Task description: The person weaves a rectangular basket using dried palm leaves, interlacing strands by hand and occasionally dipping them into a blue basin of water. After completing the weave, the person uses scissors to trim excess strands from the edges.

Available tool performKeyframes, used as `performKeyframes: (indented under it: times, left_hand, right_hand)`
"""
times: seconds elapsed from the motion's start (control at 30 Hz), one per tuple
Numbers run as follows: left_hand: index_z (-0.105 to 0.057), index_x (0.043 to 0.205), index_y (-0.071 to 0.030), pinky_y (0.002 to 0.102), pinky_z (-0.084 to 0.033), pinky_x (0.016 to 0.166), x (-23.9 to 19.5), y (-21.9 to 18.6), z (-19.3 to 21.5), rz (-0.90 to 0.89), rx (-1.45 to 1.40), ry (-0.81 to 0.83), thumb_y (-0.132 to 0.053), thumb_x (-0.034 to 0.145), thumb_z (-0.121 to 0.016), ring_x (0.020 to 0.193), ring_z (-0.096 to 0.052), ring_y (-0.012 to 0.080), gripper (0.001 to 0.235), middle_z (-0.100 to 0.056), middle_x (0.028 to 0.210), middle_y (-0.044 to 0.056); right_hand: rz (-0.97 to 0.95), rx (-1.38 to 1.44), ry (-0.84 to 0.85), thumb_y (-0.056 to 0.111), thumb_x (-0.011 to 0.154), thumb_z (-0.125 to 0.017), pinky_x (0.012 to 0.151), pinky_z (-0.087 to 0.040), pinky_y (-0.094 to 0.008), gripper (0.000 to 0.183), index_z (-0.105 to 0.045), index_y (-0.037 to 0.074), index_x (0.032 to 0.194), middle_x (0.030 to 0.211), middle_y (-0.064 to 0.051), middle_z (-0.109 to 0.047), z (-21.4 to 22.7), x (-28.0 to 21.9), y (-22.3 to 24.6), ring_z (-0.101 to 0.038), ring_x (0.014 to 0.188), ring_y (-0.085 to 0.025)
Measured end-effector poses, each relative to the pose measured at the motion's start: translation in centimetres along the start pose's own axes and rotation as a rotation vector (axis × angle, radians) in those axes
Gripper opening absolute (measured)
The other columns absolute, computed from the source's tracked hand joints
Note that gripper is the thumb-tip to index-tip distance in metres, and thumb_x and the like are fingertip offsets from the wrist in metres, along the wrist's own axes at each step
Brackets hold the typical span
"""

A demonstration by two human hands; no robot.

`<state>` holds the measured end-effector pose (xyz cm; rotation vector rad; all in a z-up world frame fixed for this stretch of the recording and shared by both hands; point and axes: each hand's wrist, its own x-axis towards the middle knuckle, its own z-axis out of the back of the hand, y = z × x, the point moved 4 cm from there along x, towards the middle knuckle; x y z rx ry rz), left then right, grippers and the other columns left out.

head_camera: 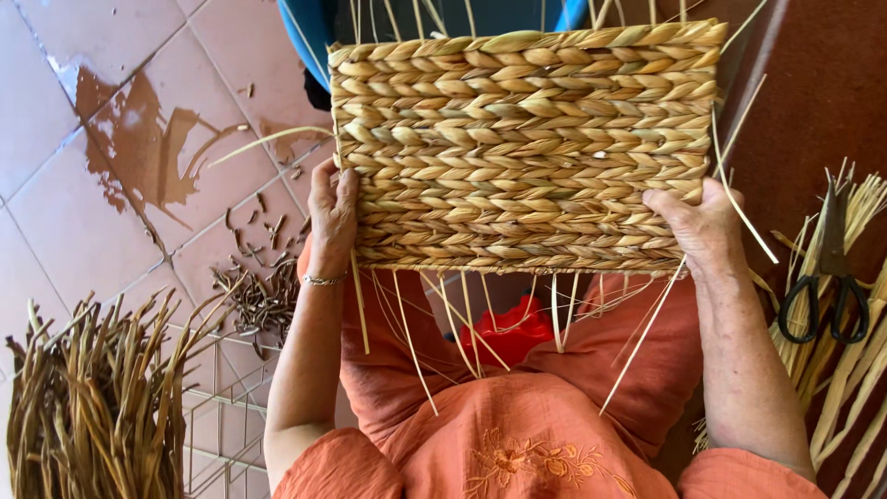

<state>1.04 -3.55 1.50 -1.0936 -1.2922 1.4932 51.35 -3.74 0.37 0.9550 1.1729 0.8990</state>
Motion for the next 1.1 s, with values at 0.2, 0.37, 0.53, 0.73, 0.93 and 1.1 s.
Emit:
performKeyframes:
  times: [0.2, 0.37, 0.53, 0.73, 0.93, 1.1]
  left_hand:
    - [-0.06, 0.125, -0.001, 0.024, -0.057, 0.078, 1.2, -3.5, 1.2, -0.005, 0.36, 0.074, -0.027, 0.105, -0.063, 0.089, -0.068, 0.0094, 0.033, -0.073, 0.103, 0.008]
    - [-0.069, 0.119, 0.001, 0.024, -0.055, 0.072, 3.7, -6.2, 1.7, -0.159, 0.484, -0.004, -0.029, 0.104, -0.067, 0.08, -0.064, 0.0118, 0.033, -0.074, 0.099, 0.01]
    - [-0.072, 0.097, 0.002, 0.026, -0.05, 0.058, 6.5, -5.0, -0.1, 0.101, 0.709, 0.036, -0.041, 0.1, -0.069, 0.063, -0.062, 0.0106, 0.042, -0.069, 0.076, 0.008]
    - [-0.075, 0.084, 0.004, 0.027, -0.042, 0.048, 7.4, -5.1, 0.4, 0.114, 0.552, 0.095, -0.04, 0.103, -0.065, 0.053, -0.051, 0.0083, 0.048, -0.062, 0.063, 0.004]
    - [-0.076, 0.098, 0.004, 0.024, -0.036, 0.044, 7.3, -4.0, 1.1, 0.141, 0.267, 0.084, -0.035, 0.102, -0.067, 0.05, -0.047, 0.0049, 0.04, -0.066, 0.069, 0.0]
    - [-0.072, 0.111, 0.006, 0.026, -0.046, 0.047, 4.4, -9.4, 1.1, -0.159, 0.275, 0.139, -0.04, 0.107, -0.056, 0.05, -0.056, 0.0104, 0.049, -0.067, 0.072, 0.006]
  right_hand:
    - [0.354, -0.771, 0.044, 0.033, 0.091, -0.087, 0.082, -0.054, -0.055, 0.062, -0.065, -0.016, 0.12, 0.112, -0.034, -0.065, 3.1, -0.9, 3.5, -0.064, 0.101, -0.04]
    - [0.459, -1.039, -0.333, 0.038, 0.097, -0.085, 0.079, -0.059, -0.043, 0.048, -0.073, -0.002, 0.122, 0.109, -0.019, -0.077, 6.0, -4.0, 8.4, -0.072, 0.088, -0.023]
    - [0.164, -0.474, -0.06, 0.036, 0.095, -0.077, 0.044, -0.05, -0.022, 0.069, -0.051, -0.002, 0.147, 0.116, -0.015, -0.069, 3.4, 2.4, 7.7, -0.063, 0.06, -0.01]
    - [-0.048, -0.222, 0.153, 0.027, 0.093, -0.08, 0.059, -0.059, -0.019, 0.078, -0.034, -0.009, 0.145, 0.107, -0.017, -0.071, 1.9, 7.8, 6.1, -0.074, 0.08, -0.013]
    - [0.406, -0.191, 0.212, 0.007, 0.096, -0.075, 0.082, -0.061, -0.018, 0.056, -0.052, -0.005, 0.145, 0.124, -0.018, -0.07, 1.2, 8.4, 4.7, -0.071, 0.101, -0.013]
    - [0.444, -0.16, 0.007, 0.006, 0.095, -0.074, 0.047, -0.052, -0.025, 0.06, -0.048, 0.004, 0.148, 0.117, -0.018, -0.07, 2.5, 3.2, 6.7, -0.066, 0.077, -0.015]
